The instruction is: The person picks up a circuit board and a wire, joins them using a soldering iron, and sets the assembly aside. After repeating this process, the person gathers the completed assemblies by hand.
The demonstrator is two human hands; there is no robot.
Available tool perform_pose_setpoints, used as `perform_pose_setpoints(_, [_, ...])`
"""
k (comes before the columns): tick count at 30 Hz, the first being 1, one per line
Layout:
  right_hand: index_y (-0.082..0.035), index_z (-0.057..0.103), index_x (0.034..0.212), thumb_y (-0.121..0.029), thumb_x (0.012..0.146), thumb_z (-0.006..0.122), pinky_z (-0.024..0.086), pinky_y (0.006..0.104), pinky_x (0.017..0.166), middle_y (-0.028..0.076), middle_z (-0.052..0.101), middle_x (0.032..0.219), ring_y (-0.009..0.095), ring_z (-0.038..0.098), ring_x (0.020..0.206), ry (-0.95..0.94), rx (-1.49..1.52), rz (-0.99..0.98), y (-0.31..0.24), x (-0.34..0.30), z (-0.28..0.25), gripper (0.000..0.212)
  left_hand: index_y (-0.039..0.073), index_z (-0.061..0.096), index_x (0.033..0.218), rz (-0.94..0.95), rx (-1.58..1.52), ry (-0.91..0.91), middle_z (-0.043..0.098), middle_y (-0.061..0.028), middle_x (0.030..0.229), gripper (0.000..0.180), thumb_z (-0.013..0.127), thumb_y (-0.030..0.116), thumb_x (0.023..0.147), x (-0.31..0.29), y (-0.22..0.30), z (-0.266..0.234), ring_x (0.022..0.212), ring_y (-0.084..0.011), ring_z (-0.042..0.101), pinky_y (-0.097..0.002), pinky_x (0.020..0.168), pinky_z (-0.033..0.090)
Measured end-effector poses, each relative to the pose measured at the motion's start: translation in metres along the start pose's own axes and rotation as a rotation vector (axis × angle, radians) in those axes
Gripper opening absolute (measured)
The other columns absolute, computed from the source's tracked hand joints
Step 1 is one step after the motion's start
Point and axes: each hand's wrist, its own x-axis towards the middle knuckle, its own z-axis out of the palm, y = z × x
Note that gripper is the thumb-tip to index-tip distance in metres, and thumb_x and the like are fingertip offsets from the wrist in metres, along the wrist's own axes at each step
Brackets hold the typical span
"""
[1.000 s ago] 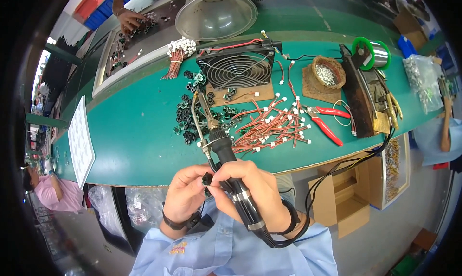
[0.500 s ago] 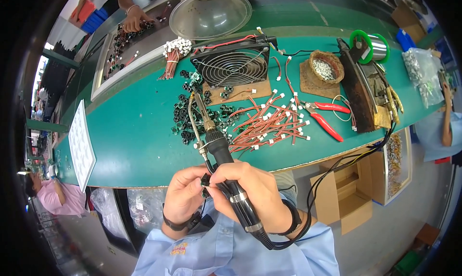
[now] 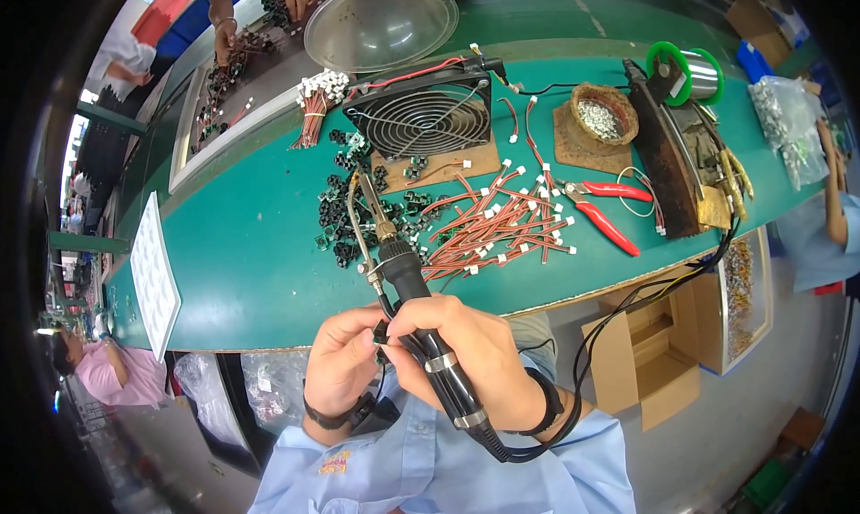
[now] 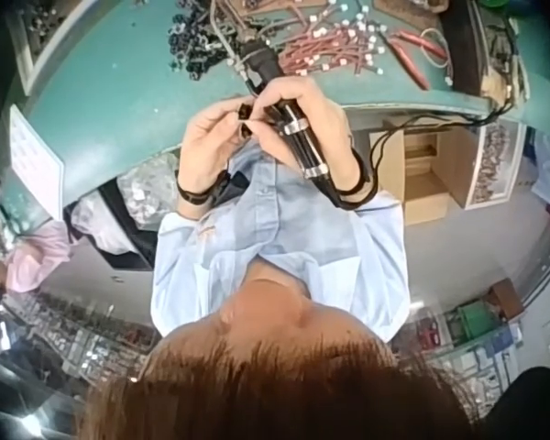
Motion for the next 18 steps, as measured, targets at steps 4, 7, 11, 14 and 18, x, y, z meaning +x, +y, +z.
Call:
perform_pose_setpoints(4, [-0.002, 0.052, 0.094, 0.007, 0.066, 0.069, 0.048, 0.0268, 0.058, 0.008, 0.059, 0.082, 0.017, 0.06, 0.067, -0.007, 0.003, 0.021, 0.0002, -0.0004, -0.001, 0.034, -0.005, 0.056, 0.114, 0.003, 0.035, 0.01, 0.055, -0.006, 0.095, 0.03, 0.052, 0.013, 0.091, -0.0005, -0.0016, -0.0016, 0.093, -0.0142, 0.052, -0.0273, 0.082, 0.04])
perform_pose_setpoints(7, [-0.002, 0.052, 0.095, 0.007, 0.067, 0.069, 0.048, 0.0266, 0.058, 0.008, 0.059, 0.083, 0.016, 0.061, 0.068, -0.013, 0.015, 0.04, 0.0, 0.0004, -0.0016, 0.034, -0.005, 0.056, 0.114, 0.011, 0.063, 0.015, 0.055, -0.0059, 0.094, 0.03, 0.052, 0.014, 0.091, -0.0002, -0.0021, -0.0019, 0.092, -0.0141, 0.052, -0.0273, 0.083, 0.039])
perform_pose_setpoints(11, [-0.002, 0.052, 0.095, 0.007, 0.067, 0.068, 0.048, 0.0263, 0.059, 0.008, 0.058, 0.084, 0.016, 0.061, 0.068, -0.022, 0.031, 0.066, -0.0003, 0.0001, -0.0027, 0.034, -0.006, 0.056, 0.114, 0.024, 0.089, 0.012, 0.055, -0.006, 0.094, 0.031, 0.052, 0.014, 0.09, 0.0006, -0.002, -0.0013, 0.091, -0.014, 0.051, -0.0273, 0.083, 0.039])
perform_pose_setpoints(14, [-0.002, 0.052, 0.095, 0.008, 0.068, 0.068, 0.048, 0.0262, 0.06, 0.008, 0.058, 0.084, 0.016, 0.061, 0.068, -0.032, 0.042, 0.081, 0.0002, -0.0003, -0.0032, 0.034, -0.006, 0.056, 0.113, 0.034, 0.108, 0.012, 0.055, -0.0063, 0.094, 0.031, 0.052, 0.014, 0.091, 0.0008, -0.0012, -0.0007, 0.091, -0.0142, 0.051, -0.0275, 0.082, 0.039])
perform_pose_setpoints(18, [-0.002, 0.052, 0.095, 0.008, 0.068, 0.068, 0.048, 0.0259, 0.06, 0.007, 0.057, 0.083, 0.016, 0.061, 0.068, -0.024, 0.074, 0.107, 0.0006, 0.0001, -0.0045, 0.033, -0.006, 0.056, 0.113, 0.051, 0.13, 0.007, 0.055, -0.0067, 0.095, 0.03, 0.052, 0.014, 0.091, 0.0013, -0.0013, 0.0, 0.09, -0.0145, 0.051, -0.0278, 0.082, 0.04])
